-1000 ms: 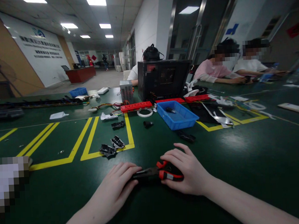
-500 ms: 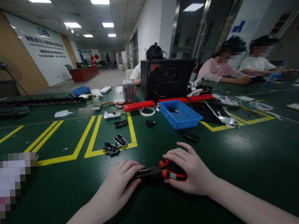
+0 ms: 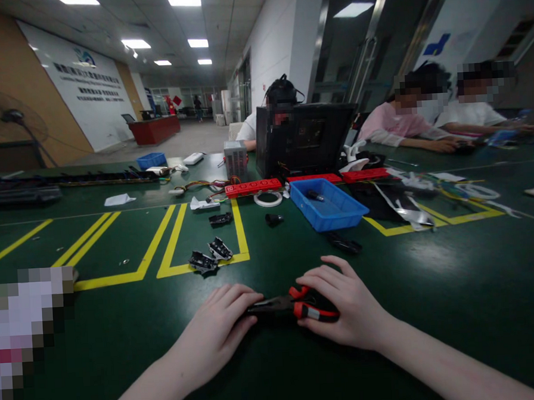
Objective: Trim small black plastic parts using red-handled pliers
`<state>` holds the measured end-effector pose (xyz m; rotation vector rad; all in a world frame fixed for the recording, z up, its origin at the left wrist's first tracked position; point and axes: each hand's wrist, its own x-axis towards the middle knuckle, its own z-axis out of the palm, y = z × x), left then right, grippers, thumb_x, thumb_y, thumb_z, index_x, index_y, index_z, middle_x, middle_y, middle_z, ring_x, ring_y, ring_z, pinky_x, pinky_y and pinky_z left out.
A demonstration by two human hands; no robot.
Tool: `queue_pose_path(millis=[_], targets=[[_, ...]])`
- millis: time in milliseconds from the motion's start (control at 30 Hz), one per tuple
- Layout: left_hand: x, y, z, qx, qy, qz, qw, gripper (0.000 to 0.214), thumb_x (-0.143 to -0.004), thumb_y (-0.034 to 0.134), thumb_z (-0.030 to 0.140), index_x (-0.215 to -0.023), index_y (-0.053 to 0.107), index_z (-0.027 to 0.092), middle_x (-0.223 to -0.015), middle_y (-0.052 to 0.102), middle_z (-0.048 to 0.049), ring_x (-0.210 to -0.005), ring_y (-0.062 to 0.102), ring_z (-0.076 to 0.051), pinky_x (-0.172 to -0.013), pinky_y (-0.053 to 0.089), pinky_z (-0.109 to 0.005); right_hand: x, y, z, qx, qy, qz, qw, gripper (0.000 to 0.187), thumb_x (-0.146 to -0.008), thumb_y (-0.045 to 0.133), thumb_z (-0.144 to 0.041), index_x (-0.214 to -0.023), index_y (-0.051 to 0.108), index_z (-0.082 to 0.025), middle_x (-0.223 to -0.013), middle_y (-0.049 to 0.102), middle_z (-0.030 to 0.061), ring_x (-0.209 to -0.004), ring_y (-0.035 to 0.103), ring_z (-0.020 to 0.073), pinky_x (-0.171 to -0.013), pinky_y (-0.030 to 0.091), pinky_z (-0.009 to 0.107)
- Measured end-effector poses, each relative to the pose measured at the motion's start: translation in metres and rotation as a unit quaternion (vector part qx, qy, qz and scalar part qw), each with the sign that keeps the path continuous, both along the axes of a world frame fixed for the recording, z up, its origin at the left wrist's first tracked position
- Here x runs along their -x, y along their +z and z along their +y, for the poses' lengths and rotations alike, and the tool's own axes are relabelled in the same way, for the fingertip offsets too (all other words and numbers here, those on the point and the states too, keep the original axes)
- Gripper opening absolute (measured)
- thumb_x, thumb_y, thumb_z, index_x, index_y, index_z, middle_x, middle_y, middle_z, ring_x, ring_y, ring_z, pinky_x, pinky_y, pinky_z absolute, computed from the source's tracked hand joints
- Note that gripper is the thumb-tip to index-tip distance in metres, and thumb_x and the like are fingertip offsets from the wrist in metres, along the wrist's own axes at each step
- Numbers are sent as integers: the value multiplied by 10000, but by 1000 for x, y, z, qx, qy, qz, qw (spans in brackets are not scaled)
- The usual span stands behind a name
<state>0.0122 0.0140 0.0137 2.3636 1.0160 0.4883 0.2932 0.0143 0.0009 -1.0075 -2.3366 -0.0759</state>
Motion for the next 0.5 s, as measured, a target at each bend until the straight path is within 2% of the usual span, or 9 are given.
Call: queue_pose_path(millis=[500], targets=[[0,2,-2,-15,-2,-1,1000,282,-1005,439,203,-1260,548,254,-1219,594,-69,-1084,549,-241,-952,478,-430,-1,-1,2,8,-5,-19,1000,472,-749,706,-428,-1149,597,-204,-1045,702,64,-957,660,228,-1065,336,495]])
